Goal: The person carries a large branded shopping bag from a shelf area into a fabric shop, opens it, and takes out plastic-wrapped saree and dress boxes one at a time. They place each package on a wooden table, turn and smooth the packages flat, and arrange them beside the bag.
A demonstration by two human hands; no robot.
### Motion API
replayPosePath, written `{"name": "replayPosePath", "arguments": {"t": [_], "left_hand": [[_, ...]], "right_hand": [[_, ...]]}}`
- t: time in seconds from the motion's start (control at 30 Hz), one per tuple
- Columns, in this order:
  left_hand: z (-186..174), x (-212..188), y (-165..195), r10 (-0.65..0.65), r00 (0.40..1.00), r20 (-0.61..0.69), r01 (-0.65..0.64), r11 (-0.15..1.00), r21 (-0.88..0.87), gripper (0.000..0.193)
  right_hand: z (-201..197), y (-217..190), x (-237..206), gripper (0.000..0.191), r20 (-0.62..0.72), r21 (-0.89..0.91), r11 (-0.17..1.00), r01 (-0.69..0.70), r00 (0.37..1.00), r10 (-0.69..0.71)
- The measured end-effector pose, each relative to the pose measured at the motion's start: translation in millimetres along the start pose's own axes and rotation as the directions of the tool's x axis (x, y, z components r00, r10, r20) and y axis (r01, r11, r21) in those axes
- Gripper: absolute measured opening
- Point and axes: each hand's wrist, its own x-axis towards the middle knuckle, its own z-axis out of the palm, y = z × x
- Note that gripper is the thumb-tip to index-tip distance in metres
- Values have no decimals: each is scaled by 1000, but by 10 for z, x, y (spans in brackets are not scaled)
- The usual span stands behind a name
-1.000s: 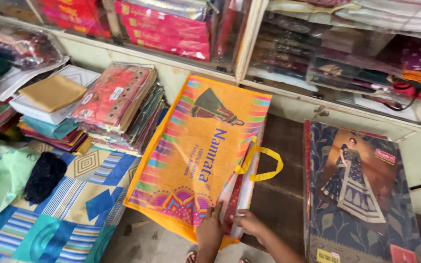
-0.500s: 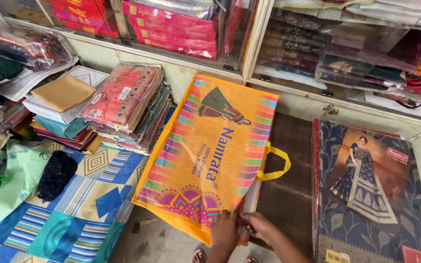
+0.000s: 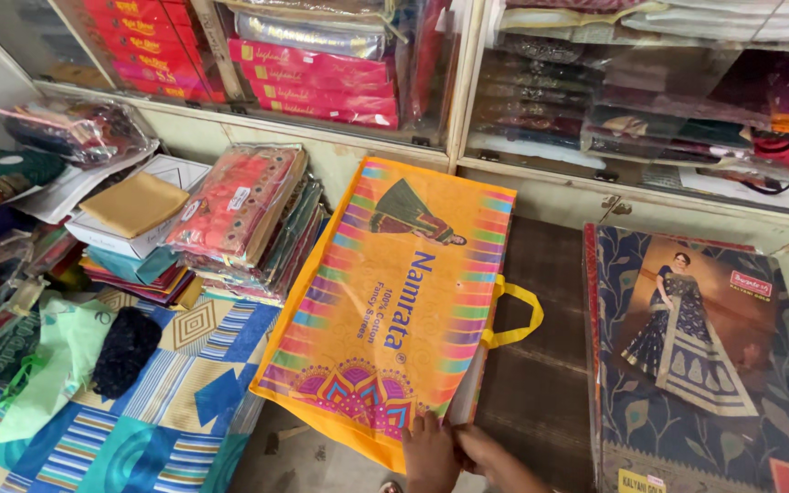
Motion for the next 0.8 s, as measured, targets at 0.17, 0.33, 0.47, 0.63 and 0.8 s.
{"name": "replayPosePath", "arguments": {"t": [0.17, 0.33, 0.47, 0.63, 0.8], "left_hand": [[-219, -96, 96, -1, 1000, 12, 2, 999, -48, 71], [-576, -188, 195, -3, 1000, -14, 1, 986, -167, 82], [-662, -154, 171, -47, 958, -284, 16, 994, -110, 75], [-730, -97, -89, -169, 946, -275, 189, 981, 46, 81], [-819, -50, -180, -177, 901, -397, 198, 980, 14, 69]], "right_hand": [[-26, -74, -81, 28, -47, -90, 996, -8, 999, 3], [-76, -197, -154, 25, 24, -116, 992, 53, 998, -50], [-87, -300, -210, 31, 35, -133, 982, 137, 990, -133], [-202, -328, -291, 25, 34, -186, 961, 205, 979, -202], [-298, -359, -303, 26, 95, -79, 955, 285, 956, -277]]}}
